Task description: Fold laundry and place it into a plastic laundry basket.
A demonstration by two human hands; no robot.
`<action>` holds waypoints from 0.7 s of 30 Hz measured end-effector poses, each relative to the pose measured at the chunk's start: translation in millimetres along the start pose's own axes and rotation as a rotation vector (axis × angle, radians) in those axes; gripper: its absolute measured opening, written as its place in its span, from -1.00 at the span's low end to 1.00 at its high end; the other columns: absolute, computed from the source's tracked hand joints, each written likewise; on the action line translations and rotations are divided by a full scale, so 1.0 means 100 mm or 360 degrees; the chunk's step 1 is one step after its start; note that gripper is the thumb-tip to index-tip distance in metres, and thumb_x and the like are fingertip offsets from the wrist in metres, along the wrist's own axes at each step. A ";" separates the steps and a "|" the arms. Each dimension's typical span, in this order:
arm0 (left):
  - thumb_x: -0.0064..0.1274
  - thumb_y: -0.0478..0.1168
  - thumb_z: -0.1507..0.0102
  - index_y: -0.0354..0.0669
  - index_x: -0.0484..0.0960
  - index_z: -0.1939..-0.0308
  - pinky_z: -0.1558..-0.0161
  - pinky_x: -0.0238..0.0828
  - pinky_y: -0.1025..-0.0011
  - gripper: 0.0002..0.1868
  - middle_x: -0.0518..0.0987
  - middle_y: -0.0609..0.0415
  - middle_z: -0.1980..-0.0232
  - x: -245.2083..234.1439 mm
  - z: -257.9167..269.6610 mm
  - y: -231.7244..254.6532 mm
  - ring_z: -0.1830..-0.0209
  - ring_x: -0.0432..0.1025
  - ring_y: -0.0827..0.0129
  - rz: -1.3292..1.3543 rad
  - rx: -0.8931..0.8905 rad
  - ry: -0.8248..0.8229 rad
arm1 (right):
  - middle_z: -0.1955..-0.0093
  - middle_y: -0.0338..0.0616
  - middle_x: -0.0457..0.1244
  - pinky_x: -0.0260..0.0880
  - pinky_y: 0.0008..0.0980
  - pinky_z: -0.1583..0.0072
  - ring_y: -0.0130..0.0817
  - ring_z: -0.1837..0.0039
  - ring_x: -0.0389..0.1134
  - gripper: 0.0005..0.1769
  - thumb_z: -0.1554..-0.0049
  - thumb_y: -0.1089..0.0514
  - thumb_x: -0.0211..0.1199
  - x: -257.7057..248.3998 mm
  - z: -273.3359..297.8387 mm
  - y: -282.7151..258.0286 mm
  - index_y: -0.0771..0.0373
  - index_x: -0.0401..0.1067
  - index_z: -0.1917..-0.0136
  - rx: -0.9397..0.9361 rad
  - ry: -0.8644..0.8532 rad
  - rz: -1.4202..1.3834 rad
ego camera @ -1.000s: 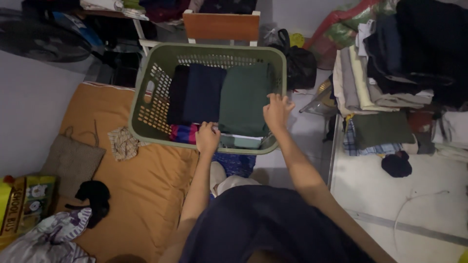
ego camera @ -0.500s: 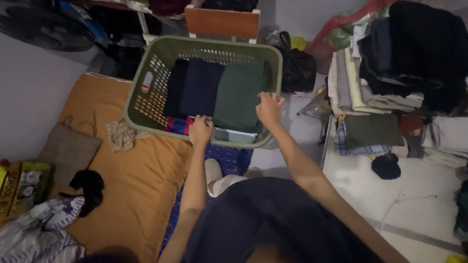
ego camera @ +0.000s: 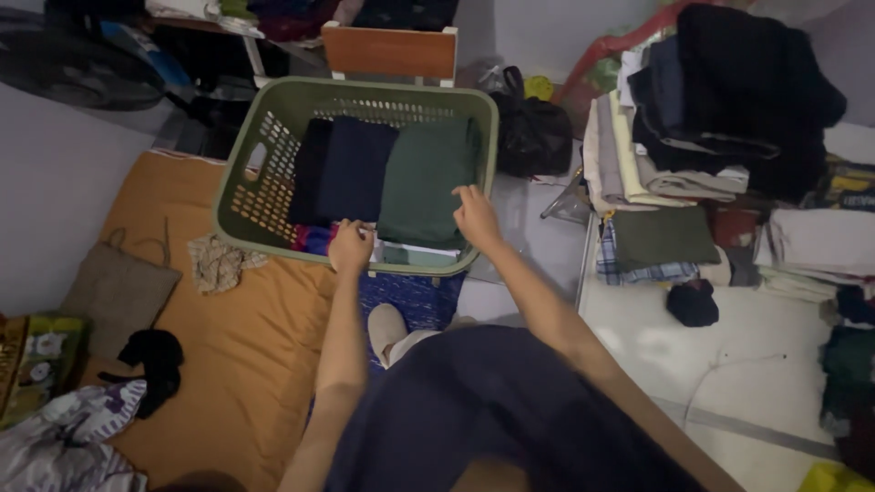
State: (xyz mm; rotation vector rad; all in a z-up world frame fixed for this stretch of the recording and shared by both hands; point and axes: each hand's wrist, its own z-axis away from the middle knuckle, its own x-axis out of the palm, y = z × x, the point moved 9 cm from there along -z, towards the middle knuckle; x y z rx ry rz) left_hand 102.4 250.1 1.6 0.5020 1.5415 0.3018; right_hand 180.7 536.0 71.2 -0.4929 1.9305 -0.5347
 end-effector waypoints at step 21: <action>0.06 -0.12 -0.19 0.08 0.73 0.19 0.17 0.47 0.07 -0.82 0.58 0.02 0.10 0.00 0.03 -0.02 0.14 0.53 0.00 -0.0071 0.0119 0.0063 | 0.24 -0.09 0.31 0.28 -0.36 0.14 -0.26 0.24 0.32 -0.94 -0.20 0.25 0.27 -2.01 2.47 1.76 0.25 0.52 0.04 0.0878 0.0696 -0.0051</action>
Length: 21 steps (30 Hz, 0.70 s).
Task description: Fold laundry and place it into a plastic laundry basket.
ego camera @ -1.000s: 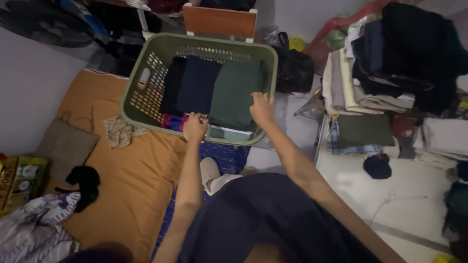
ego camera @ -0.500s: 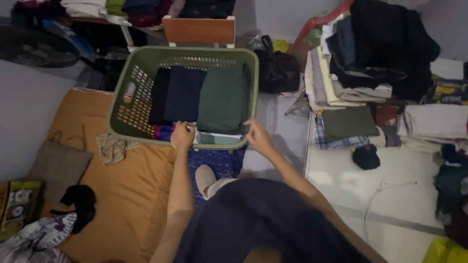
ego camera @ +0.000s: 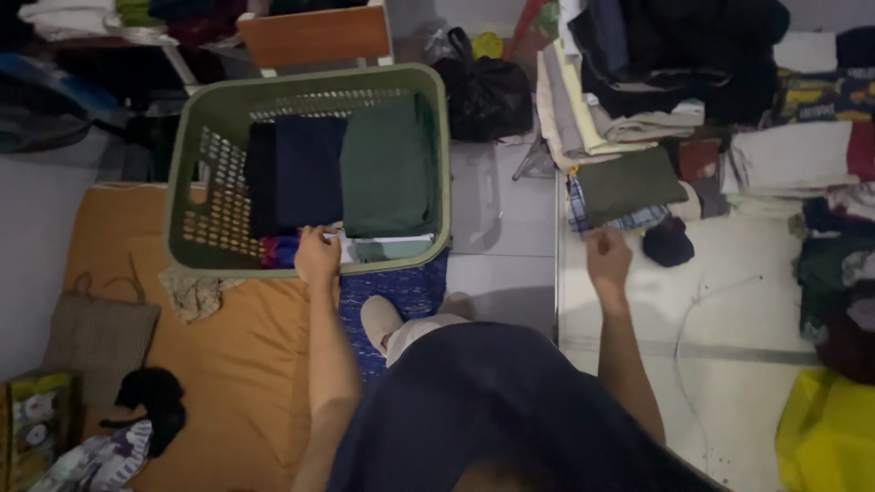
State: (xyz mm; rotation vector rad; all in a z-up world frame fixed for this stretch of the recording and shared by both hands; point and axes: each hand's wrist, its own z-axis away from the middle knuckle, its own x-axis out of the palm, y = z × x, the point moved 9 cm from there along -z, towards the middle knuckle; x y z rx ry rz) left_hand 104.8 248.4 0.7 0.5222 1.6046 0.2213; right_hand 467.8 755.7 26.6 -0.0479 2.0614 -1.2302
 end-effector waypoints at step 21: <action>0.11 -0.17 -0.20 0.04 0.74 0.18 0.23 0.44 0.16 -0.84 0.55 0.06 0.14 -0.11 0.03 0.04 0.20 0.53 0.10 0.0152 0.0058 -0.0011 | -0.57 0.42 -0.02 -0.12 0.29 -0.52 0.43 -0.58 -0.08 -0.05 -0.17 -0.13 0.41 0.03 -0.86 -0.12 0.33 0.13 -0.63 -0.0252 -0.0050 0.0785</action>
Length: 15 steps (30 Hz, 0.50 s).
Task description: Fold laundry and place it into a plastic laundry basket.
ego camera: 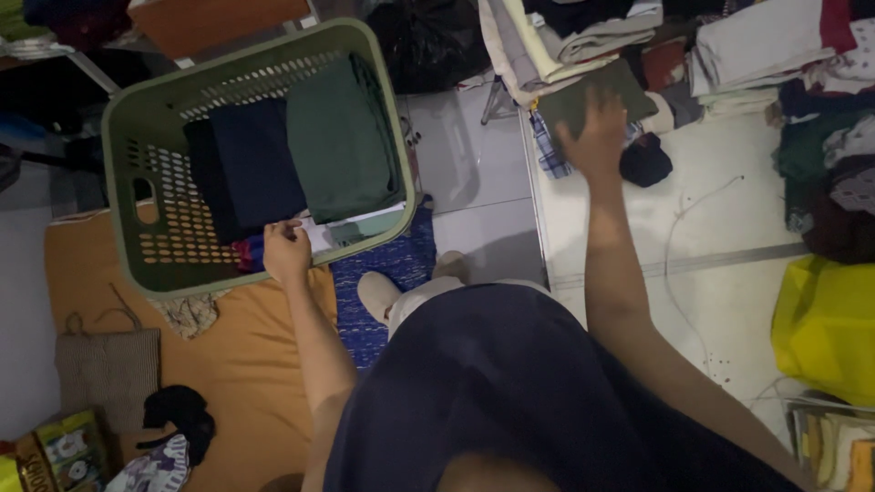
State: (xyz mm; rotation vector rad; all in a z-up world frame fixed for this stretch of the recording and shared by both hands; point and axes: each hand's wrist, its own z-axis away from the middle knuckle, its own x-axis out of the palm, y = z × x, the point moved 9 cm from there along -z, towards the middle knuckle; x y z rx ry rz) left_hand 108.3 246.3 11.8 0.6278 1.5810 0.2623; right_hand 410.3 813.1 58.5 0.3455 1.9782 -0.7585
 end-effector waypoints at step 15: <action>0.11 -0.19 -0.22 0.03 0.74 0.18 0.22 0.44 0.16 -0.85 0.54 0.06 0.15 -0.04 0.03 0.06 0.21 0.52 0.11 -0.0006 -0.0007 0.0021 | -0.71 0.44 -0.27 -0.53 0.44 -0.55 0.42 -0.69 -0.39 0.02 -0.28 -0.35 0.24 0.48 0.10 0.26 0.34 0.02 -0.69 0.0069 -0.0296 0.0184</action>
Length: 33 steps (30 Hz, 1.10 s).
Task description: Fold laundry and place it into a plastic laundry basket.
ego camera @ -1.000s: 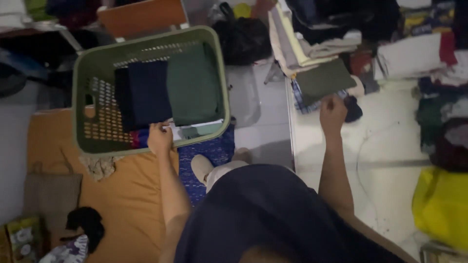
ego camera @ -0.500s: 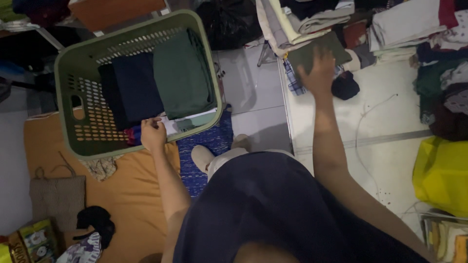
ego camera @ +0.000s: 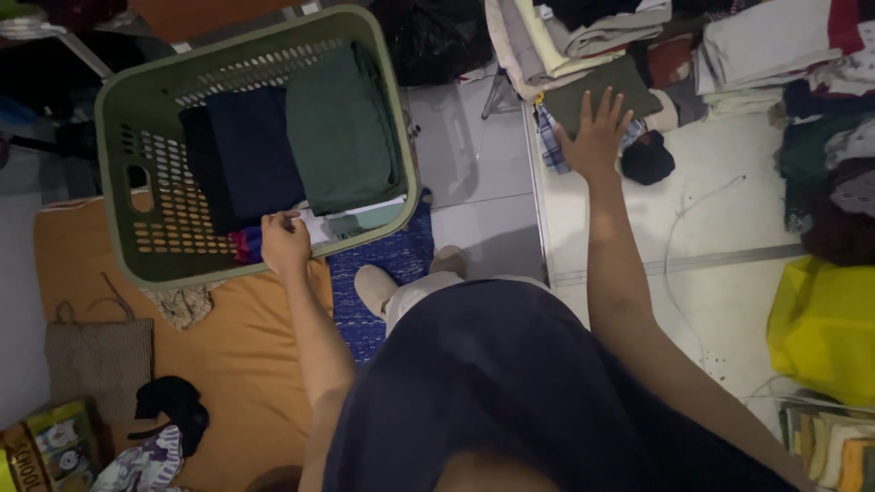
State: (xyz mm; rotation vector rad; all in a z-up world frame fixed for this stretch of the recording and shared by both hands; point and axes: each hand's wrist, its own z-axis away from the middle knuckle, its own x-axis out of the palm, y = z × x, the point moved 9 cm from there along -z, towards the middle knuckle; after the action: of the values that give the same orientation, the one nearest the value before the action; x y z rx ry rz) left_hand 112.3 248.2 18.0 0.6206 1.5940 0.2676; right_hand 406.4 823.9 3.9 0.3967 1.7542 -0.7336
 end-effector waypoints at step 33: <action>0.09 -0.13 -0.23 0.02 0.71 0.17 0.23 0.45 0.12 -0.84 0.56 0.02 0.13 0.02 0.00 -0.03 0.23 0.54 0.03 0.0022 -0.0043 0.0061 | -0.57 0.31 0.09 0.24 -0.02 -0.52 0.16 -0.52 0.21 -0.22 -0.35 -0.12 0.20 -1.13 0.16 0.96 0.44 0.05 -0.57 0.0481 0.1390 -0.2237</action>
State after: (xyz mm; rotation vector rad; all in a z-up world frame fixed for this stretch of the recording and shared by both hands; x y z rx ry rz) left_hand 111.5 246.8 14.7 0.6088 1.6209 0.3123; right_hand 510.8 896.1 82.2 -0.5337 2.6705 -2.0366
